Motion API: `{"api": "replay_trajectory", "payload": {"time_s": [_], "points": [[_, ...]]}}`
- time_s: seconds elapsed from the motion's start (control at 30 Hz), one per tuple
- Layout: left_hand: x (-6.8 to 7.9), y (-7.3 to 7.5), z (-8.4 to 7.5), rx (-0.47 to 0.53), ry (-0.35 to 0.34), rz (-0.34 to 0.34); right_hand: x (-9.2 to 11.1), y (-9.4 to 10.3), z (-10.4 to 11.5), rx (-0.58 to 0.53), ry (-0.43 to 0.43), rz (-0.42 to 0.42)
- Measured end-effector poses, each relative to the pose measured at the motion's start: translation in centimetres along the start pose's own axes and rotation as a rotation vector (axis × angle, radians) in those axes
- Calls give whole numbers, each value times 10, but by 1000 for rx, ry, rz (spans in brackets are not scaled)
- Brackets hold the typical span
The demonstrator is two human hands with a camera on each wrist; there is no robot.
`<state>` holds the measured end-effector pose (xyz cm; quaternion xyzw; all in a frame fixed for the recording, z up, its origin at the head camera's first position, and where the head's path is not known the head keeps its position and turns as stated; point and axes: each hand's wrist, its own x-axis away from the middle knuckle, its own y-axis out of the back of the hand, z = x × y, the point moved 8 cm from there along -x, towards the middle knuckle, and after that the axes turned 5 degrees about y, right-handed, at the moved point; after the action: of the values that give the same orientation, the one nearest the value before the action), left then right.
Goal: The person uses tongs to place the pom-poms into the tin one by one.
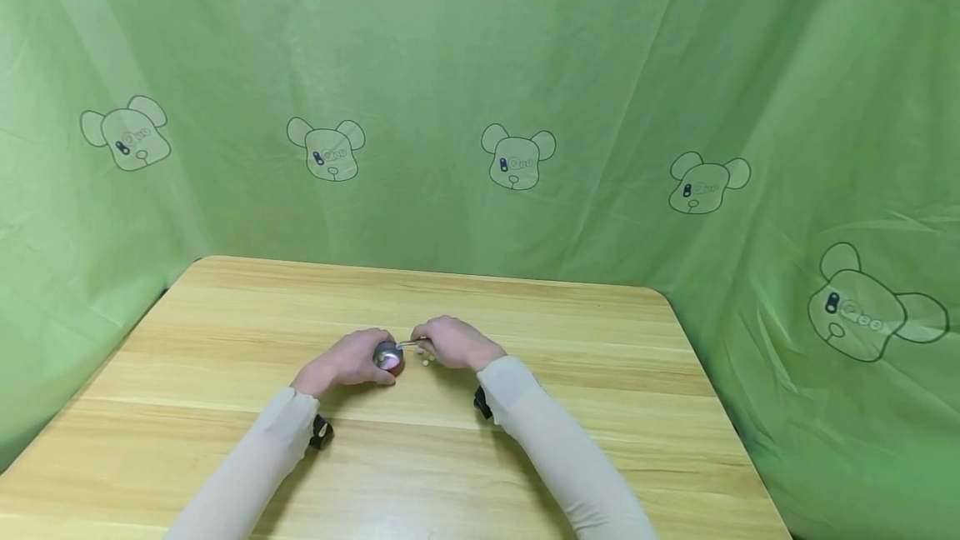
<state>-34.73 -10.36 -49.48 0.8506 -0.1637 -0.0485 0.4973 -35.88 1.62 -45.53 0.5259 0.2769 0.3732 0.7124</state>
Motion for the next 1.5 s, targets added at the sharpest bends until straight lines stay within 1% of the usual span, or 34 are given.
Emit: {"api": "replay_trajectory", "payload": {"time_s": [0.13, 0.33, 0.5, 0.63, 0.8, 0.93, 1.07, 1.33, 1.5], "points": [[1, 1, -1, -4, -3, 1, -3, -2, 1, -6, 4, 7], [0, 0, 0, -13, -8, -5, -6, -5, 2, -10, -22, 29], [0, 0, 0, -14, -11, -6, -5, -3, -1, -15, -37, 9], [-1, 0, -1, -9, -12, -6, 3, 3, -8, -29, -51, -19], [-1, 1, 0, -3, 6, -2, 19, 9, -24, -2, -71, -42], [0, -1, 1, 1, 26, 11, 33, 6, -35, 14, -85, -31], [0, -2, 2, 8, 36, 18, 43, 1, -41, 22, -90, -8], [-1, -3, 3, 0, 39, 18, 50, -6, -46, 25, -92, 31], [-1, -3, 3, 2, 39, 19, 50, -8, -46, 26, -76, 32]]}}
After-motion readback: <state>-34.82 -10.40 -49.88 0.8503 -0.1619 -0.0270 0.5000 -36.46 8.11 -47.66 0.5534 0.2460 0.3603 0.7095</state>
